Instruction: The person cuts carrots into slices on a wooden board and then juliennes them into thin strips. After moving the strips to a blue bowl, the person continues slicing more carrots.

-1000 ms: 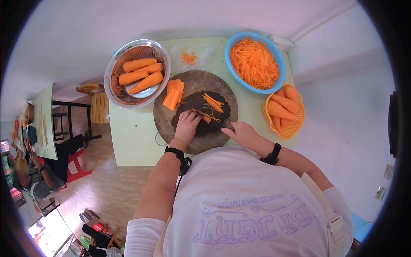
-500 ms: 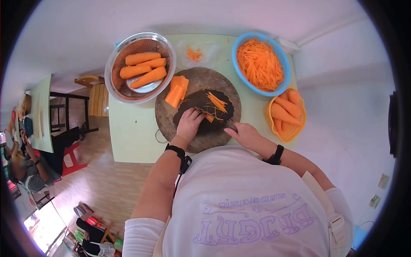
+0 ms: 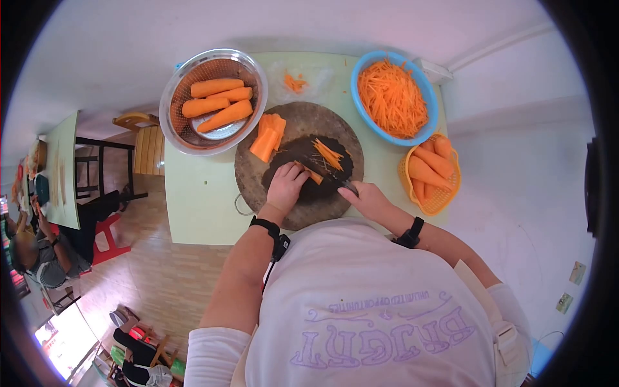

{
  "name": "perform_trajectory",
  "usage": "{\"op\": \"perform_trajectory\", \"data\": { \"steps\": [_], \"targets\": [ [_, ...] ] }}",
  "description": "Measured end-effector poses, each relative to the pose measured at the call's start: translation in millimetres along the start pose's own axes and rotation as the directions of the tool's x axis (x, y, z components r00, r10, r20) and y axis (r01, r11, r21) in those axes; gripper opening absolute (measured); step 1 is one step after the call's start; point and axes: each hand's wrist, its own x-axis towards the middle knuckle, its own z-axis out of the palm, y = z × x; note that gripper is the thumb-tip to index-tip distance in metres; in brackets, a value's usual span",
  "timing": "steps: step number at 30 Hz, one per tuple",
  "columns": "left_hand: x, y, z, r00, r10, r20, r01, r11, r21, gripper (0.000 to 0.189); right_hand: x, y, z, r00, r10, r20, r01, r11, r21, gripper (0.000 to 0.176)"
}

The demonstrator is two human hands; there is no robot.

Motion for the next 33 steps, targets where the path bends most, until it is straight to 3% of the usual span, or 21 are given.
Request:
{"op": "perform_trajectory", "data": {
  "steps": [2,18,27,29,33],
  "targets": [
    [-1.0,-1.6,1.5,1.000,0.001,-0.006,-0.001,1.000,0.018,0.029,-4.1,-9.7,-1.8,0.998,-0.042,0.038,0.046,0.992,-0.115,0.050],
    [-0.3,-2.1,1.4,1.000,-0.004,-0.013,0.004,1.000,-0.002,0.032,8.4,-3.7,15.9,1.000,-0.030,0.009,0.031,0.982,-0.185,0.053],
    [-1.1,-0.1,-0.8,1.000,0.004,-0.022,-0.005,1.000,-0.010,0.030,2.1,-1.1,7.7,1.000,0.008,-0.004,-0.008,0.998,0.055,0.057],
    [-0.6,-0.3,0.0,1.000,-0.006,0.003,0.006,1.000,0.004,0.030,-1.1,-4.1,4.3,0.999,0.018,0.036,-0.016,0.997,-0.070,0.055],
    [0.3,0.3,-0.2,0.999,0.007,-0.054,-0.007,1.000,0.007,0.030,-5.0,-10.4,4.0,0.999,-0.003,0.047,0.008,0.994,-0.108,0.054]
  ]
}}
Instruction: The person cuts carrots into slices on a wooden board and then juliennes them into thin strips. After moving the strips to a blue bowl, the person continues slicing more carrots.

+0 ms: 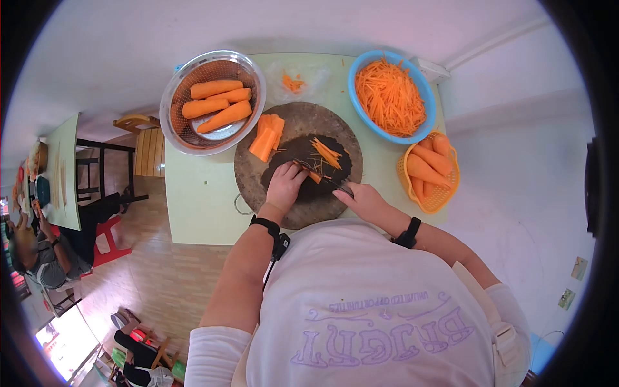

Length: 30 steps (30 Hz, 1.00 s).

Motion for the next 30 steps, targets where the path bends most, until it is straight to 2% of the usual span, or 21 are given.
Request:
{"op": "perform_trajectory", "data": {
  "steps": [5,15,17,24,26,30],
  "targets": [
    [-0.9,0.1,-0.6,0.999,-0.017,0.050,0.017,1.000,-0.005,0.030,1.5,0.9,0.1,1.000,-0.027,-0.009,0.027,0.999,-0.030,0.054],
    [-2.3,-1.0,-0.2,0.998,-0.035,0.045,0.037,0.998,-0.040,0.032,0.5,-2.1,4.2,0.998,-0.055,-0.043,0.053,0.998,-0.038,0.049],
    [-3.0,-1.1,1.0,0.996,-0.045,0.072,0.047,0.999,-0.024,0.033,-0.6,-6.3,0.9,0.997,-0.039,-0.064,0.034,0.996,-0.083,0.043],
    [-2.0,-0.4,-0.2,0.996,-0.045,0.075,0.046,0.999,-0.016,0.034,13.0,1.3,7.1,0.998,-0.026,-0.062,0.019,0.994,-0.107,0.042],
    [-1.7,-0.2,0.5,0.997,-0.045,0.067,0.044,0.999,0.015,0.032,18.9,8.5,9.9,0.998,-0.044,-0.042,0.043,0.998,-0.038,0.051],
    [-0.7,-1.1,0.7,0.998,-0.035,0.057,0.035,0.999,0.000,0.030,20.0,11.1,7.0,0.999,-0.010,-0.034,0.010,1.000,0.012,0.052]
  ]
}}
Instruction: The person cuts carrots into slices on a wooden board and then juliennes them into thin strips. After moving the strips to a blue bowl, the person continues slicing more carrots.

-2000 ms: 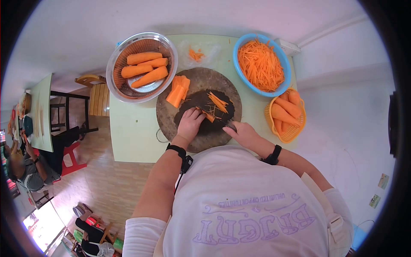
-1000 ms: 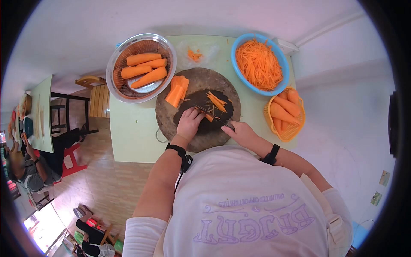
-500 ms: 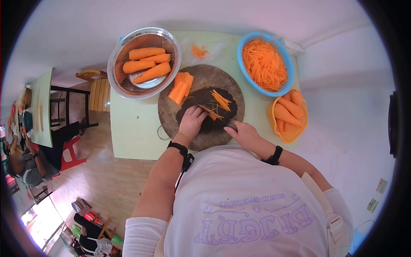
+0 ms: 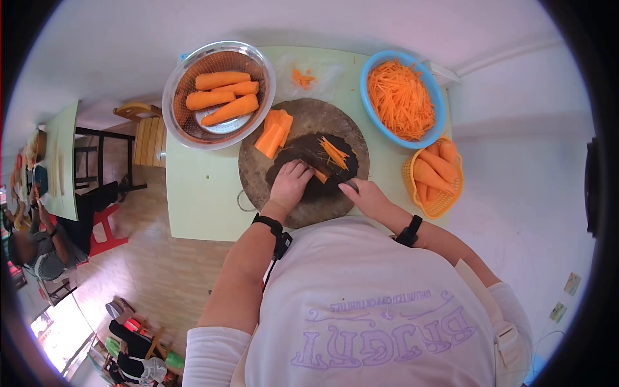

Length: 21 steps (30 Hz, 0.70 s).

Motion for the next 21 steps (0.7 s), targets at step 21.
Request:
{"op": "perform_trajectory", "data": {
  "steps": [21],
  "targets": [
    [1.3,1.6,-3.2,0.999,0.002,-0.034,-0.003,0.999,-0.033,0.029,-8.5,-13.0,-10.8,0.999,-0.031,0.036,0.030,0.999,0.028,0.050]
  ]
}}
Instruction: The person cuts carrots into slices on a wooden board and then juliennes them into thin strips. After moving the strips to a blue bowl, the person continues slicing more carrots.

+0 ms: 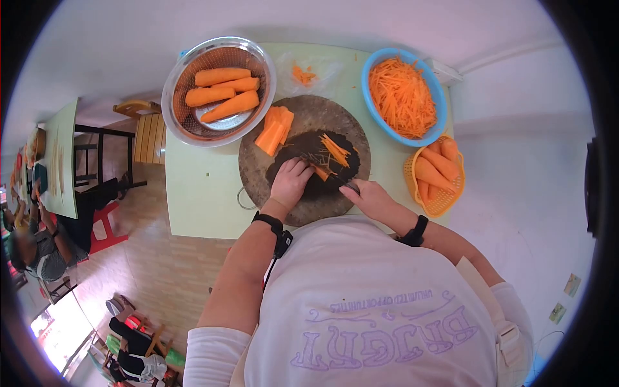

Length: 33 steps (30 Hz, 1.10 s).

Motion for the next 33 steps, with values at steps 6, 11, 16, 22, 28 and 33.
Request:
{"op": "perform_trajectory", "data": {
  "steps": [6,11,16,22,28,33],
  "targets": [
    [1.5,-0.5,-0.7,1.000,0.013,-0.022,-0.013,1.000,-0.010,0.027,10.0,3.8,11.2,0.999,0.032,0.015,-0.030,0.996,-0.089,0.050],
    [-0.7,-2.5,2.7,1.000,0.017,0.000,-0.017,1.000,-0.008,0.027,11.8,17.8,14.0,0.996,0.082,-0.045,-0.074,0.984,0.162,0.050],
    [-1.6,-2.3,4.3,1.000,0.009,0.003,-0.009,1.000,0.011,0.028,-1.1,12.3,7.2,0.999,0.008,-0.039,-0.006,0.999,0.050,0.050],
    [-2.3,-2.1,3.2,1.000,0.003,0.009,-0.003,1.000,0.023,0.029,-3.2,6.9,6.4,0.999,-0.025,-0.035,0.026,1.000,0.019,0.049],
    [-1.5,-1.1,1.5,1.000,-0.001,0.009,0.001,1.000,0.016,0.030,1.5,6.3,7.5,1.000,0.001,-0.004,-0.001,1.000,-0.016,0.050],
    [0.8,-1.0,3.0,1.000,0.020,-0.001,-0.020,1.000,-0.004,0.030,6.7,15.3,13.9,0.999,0.020,-0.028,-0.021,1.000,-0.012,0.051]
  ]
}}
